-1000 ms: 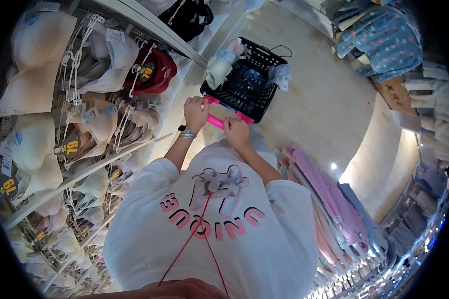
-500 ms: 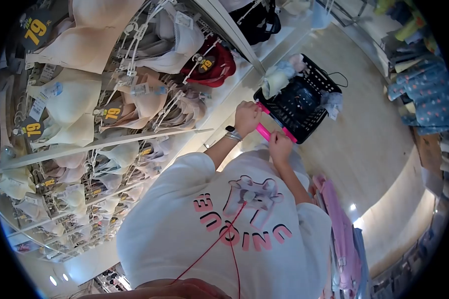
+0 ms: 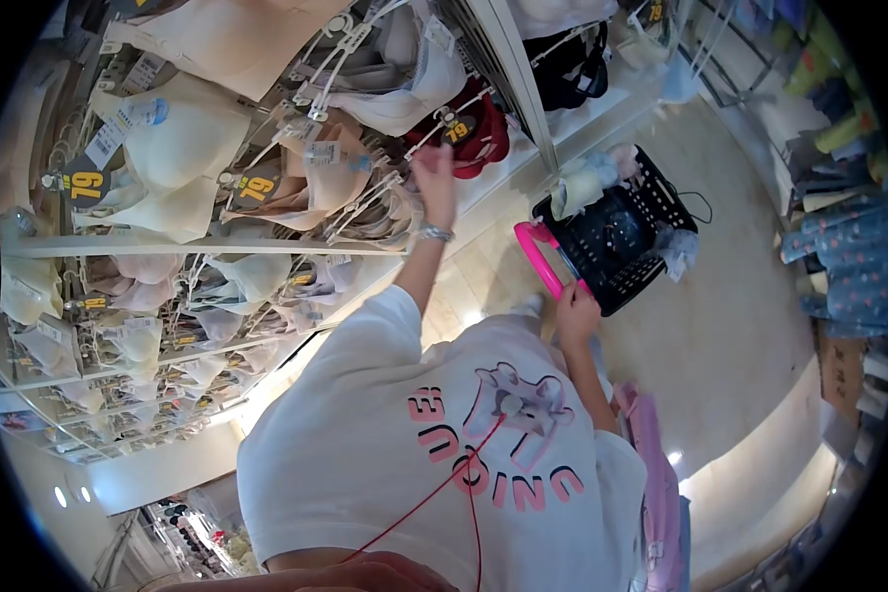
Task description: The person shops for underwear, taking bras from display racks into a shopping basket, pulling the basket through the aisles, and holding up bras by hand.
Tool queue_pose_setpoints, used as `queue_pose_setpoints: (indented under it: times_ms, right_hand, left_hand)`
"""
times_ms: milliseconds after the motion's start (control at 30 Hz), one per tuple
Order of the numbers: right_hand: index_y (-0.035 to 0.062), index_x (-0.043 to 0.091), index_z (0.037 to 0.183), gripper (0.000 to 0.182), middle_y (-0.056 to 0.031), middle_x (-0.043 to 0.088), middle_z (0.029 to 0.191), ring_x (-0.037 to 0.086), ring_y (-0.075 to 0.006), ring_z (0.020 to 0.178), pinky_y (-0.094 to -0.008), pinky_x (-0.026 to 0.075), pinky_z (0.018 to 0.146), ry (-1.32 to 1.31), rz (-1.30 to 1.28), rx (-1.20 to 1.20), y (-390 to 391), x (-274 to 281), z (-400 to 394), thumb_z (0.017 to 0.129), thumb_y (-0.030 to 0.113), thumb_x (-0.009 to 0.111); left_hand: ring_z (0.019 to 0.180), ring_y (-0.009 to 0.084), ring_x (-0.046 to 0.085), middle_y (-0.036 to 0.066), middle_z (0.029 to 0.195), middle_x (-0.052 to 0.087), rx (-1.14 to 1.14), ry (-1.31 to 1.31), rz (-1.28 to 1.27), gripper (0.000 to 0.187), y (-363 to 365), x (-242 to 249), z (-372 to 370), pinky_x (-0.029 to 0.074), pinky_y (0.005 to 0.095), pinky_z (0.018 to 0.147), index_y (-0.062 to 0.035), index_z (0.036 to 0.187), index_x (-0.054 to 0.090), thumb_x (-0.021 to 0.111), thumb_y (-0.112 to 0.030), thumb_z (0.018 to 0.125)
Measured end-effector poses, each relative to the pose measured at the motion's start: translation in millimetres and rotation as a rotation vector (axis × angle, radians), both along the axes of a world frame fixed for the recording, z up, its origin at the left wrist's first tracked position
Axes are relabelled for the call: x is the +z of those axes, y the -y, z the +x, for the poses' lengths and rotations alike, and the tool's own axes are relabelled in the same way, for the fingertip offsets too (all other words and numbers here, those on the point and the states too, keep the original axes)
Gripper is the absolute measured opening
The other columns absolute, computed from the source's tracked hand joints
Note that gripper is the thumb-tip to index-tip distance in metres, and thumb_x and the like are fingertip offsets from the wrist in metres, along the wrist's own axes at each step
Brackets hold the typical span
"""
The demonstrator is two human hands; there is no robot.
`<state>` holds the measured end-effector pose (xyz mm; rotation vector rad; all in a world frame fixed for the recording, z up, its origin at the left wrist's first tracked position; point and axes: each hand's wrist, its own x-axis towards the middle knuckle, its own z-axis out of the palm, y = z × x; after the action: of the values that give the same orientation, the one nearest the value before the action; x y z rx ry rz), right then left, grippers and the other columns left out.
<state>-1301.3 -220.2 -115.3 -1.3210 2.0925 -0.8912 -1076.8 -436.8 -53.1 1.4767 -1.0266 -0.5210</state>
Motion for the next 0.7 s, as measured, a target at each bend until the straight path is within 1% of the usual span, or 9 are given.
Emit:
queue_pose_setpoints:
  times_ms: [33, 100, 200, 300, 333, 400, 500, 600, 700]
  right_hand:
    - [-0.001, 0.066, 0.075, 0.04, -0.0215, 0.056, 0.059, 0.056, -0.0375, 0.053, -0.0442, 0.041, 0.051, 0.0, 0.006, 0.001, 0.2, -0.6, -0.6, 0.093, 0.029, 0.045]
    - [-0.0011, 0.063, 0.071, 0.039, -0.0222, 0.056, 0.06, 0.058, -0.0391, 0.056, -0.0467, 0.042, 0.053, 0.021, 0.015, -0.01, 1.7, 2.7, -0.4, 0.092, 0.027, 0.047]
    - [-0.001, 0.062, 0.069, 0.038, -0.0226, 0.057, 0.061, 0.058, -0.0398, 0.058, -0.0477, 0.043, 0.053, 0.02, 0.015, -0.01, 1.2, 5.4, 0.8, 0.091, 0.026, 0.048]
    - [-0.0008, 0.063, 0.069, 0.038, -0.0225, 0.057, 0.061, 0.058, -0.0398, 0.057, -0.0474, 0.043, 0.053, 0.035, 0.016, -0.017, 1.3, 7.9, 2.2, 0.091, 0.026, 0.047]
    - [-0.0007, 0.063, 0.069, 0.038, -0.0224, 0.057, 0.061, 0.058, -0.0398, 0.057, -0.0473, 0.043, 0.052, 0.046, 0.019, -0.024, 1.3, 8.7, 2.3, 0.091, 0.026, 0.047]
    - [-0.0002, 0.067, 0.076, 0.039, -0.0201, 0.058, 0.059, 0.059, -0.0353, 0.054, -0.0437, 0.043, 0.052, 0.033, -0.009, -0.013, 0.9, 6.0, 1.8, 0.093, 0.029, 0.047]
    - [0.0001, 0.069, 0.079, 0.04, -0.0188, 0.058, 0.058, 0.059, -0.0325, 0.052, -0.0417, 0.043, 0.052, 0.025, 0.009, -0.013, 0.0, 8.8, 1.4, 0.094, 0.03, 0.047]
    - [0.0, 0.069, 0.078, 0.04, -0.0187, 0.058, 0.057, 0.06, -0.0324, 0.052, -0.0419, 0.043, 0.052, 0.028, 0.043, -0.015, 0.4, 10.5, 1.5, 0.094, 0.03, 0.047]
    - [-0.0002, 0.069, 0.078, 0.04, -0.0188, 0.058, 0.057, 0.059, -0.0327, 0.053, -0.042, 0.043, 0.052, 0.024, 0.041, -0.016, 0.5, 10.9, 2.3, 0.094, 0.03, 0.047]
  left_hand:
    - [0.086, 0.0153, 0.052, 0.009, 0.099, 0.053, 0.079, 0.037, -0.047, 0.044, 9.3, 18.4, 12.3, 0.045, 0.0281, 0.077, -0.0001, 0.115, 0.044, 0.07, -0.019, 0.084]
    - [0.099, 0.0234, 0.051, 0.016, 0.112, 0.049, 0.118, 0.002, -0.172, 0.07, 23.2, 63.5, 23.9, 0.043, 0.0343, 0.087, 0.0038, 0.125, 0.035, 0.077, -0.022, 0.077]
    - [0.113, 0.0321, 0.046, 0.021, 0.122, 0.046, 0.329, 0.595, -0.175, 0.096, 63.6, 37.4, 81.5, 0.037, 0.0395, 0.099, 0.0089, 0.133, 0.025, 0.084, -0.027, 0.066]
    - [0.122, 0.0377, 0.04, 0.026, 0.127, 0.044, 0.07, 0.49, -0.264, 0.112, 83.8, 43.6, 104.6, 0.03, 0.0435, 0.105, 0.0127, 0.136, 0.021, 0.088, -0.033, 0.058]
    - [0.122, 0.0367, 0.04, 0.026, 0.128, 0.042, 0.061, 0.496, -0.228, 0.11, 86.5, 43.8, 109.5, 0.031, 0.0423, 0.105, 0.0122, 0.135, 0.024, 0.088, -0.032, 0.058]
    - [0.122, 0.0346, 0.041, 0.025, 0.131, 0.038, 0.039, 0.505, -0.156, 0.104, 91.2, 43.6, 116.9, 0.033, 0.0398, 0.105, 0.0111, 0.132, 0.029, 0.089, -0.031, 0.058]
    - [0.122, 0.035, 0.041, 0.025, 0.131, 0.039, 0.057, 0.53, -0.052, 0.104, 96.7, 44.4, 123.9, 0.033, 0.0397, 0.105, 0.0114, 0.132, 0.031, 0.089, -0.033, 0.057]
    - [0.123, 0.0333, 0.041, 0.025, 0.131, 0.041, 0.083, 0.58, -0.07, 0.102, 97.2, 52.5, 121.9, 0.035, 0.0391, 0.104, 0.0112, 0.13, 0.032, 0.089, -0.033, 0.058]
    - [0.12, 0.0332, 0.044, 0.024, 0.127, 0.045, 0.009, 0.408, -0.218, 0.103, 105.9, 48.3, 127.5, 0.035, 0.0414, 0.102, 0.0117, 0.126, 0.037, 0.089, -0.04, 0.055]
